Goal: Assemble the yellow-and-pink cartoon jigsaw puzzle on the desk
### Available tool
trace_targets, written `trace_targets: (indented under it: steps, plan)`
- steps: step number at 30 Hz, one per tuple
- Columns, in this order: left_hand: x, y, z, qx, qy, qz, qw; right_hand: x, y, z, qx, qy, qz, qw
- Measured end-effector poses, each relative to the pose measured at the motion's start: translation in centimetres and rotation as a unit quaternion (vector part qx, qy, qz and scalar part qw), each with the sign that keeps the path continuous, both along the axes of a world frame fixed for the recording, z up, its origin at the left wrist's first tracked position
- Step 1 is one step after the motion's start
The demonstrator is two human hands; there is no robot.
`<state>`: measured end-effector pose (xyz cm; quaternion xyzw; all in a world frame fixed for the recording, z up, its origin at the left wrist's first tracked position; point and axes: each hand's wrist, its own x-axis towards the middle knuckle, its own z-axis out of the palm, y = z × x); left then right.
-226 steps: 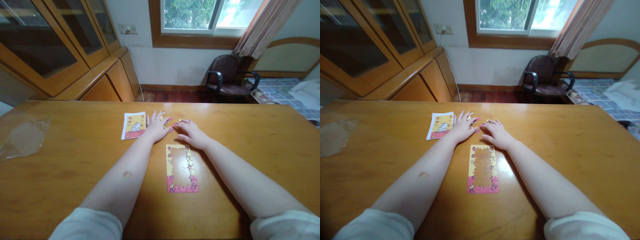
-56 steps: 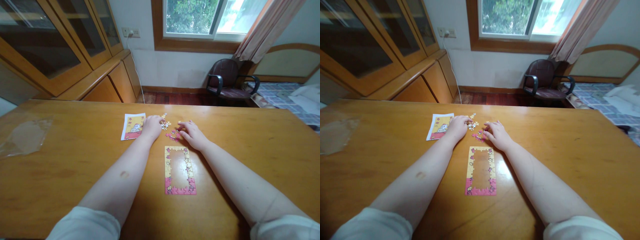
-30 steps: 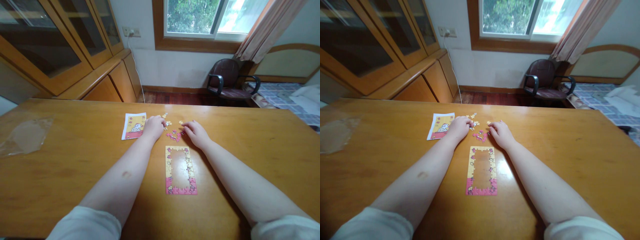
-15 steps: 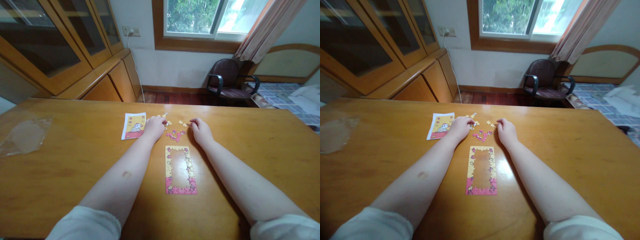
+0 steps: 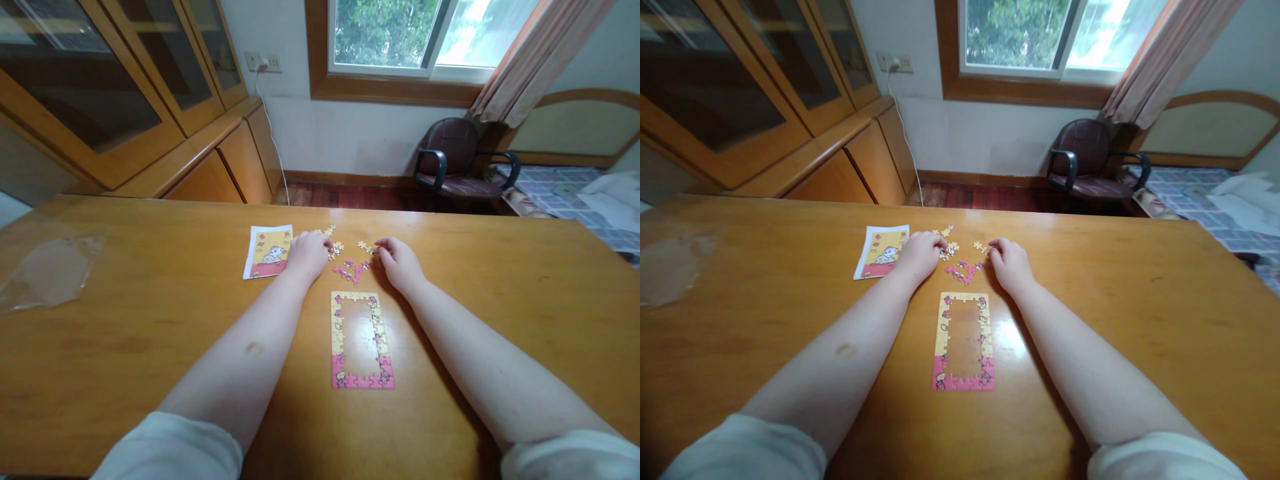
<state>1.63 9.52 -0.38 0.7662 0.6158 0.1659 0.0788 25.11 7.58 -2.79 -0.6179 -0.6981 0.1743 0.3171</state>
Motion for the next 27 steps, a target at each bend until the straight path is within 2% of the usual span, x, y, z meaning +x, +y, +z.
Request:
trace_targets:
  steps: [4, 8, 11, 14, 19, 23, 27]
  plan:
    - [0.0, -0.4, 0.6, -0.011, 0.002, 0.112, 0.994, -0.1, -0.1, 0.0, 0.005, 0.002, 0.001, 1.0]
    - [0.2, -0.8, 0.7, -0.036, 0.031, 0.156, 0.987, -0.3, -0.3, 0.2, -0.005, -0.005, -0.004, 1.0]
    - [0.5, -0.9, 0.4, -0.048, 0.037, 0.142, 0.988, -0.3, -0.3, 0.3, -0.014, -0.015, -0.007, 1.0]
    - [0.6, -0.8, -0.1, -0.043, 0.022, 0.091, 0.995, -0.3, -0.2, 0.2, -0.008, -0.029, 0.001, 1.0]
    - [0.7, -0.5, -0.4, -0.005, -0.042, 0.029, 0.999, -0.4, -0.1, 0.0, 0.009, -0.021, 0.083, 0.996]
    - [0.8, -0.5, -0.6, 0.019, -0.032, 0.044, 0.998, -0.7, -0.4, 0.1, 0.024, -0.039, 0.102, 0.994]
    - [1.3, -0.8, -1.0, -0.057, 0.013, 0.055, 0.997, -0.7, -0.3, 0.0, 0.027, -0.053, 0.085, 0.995]
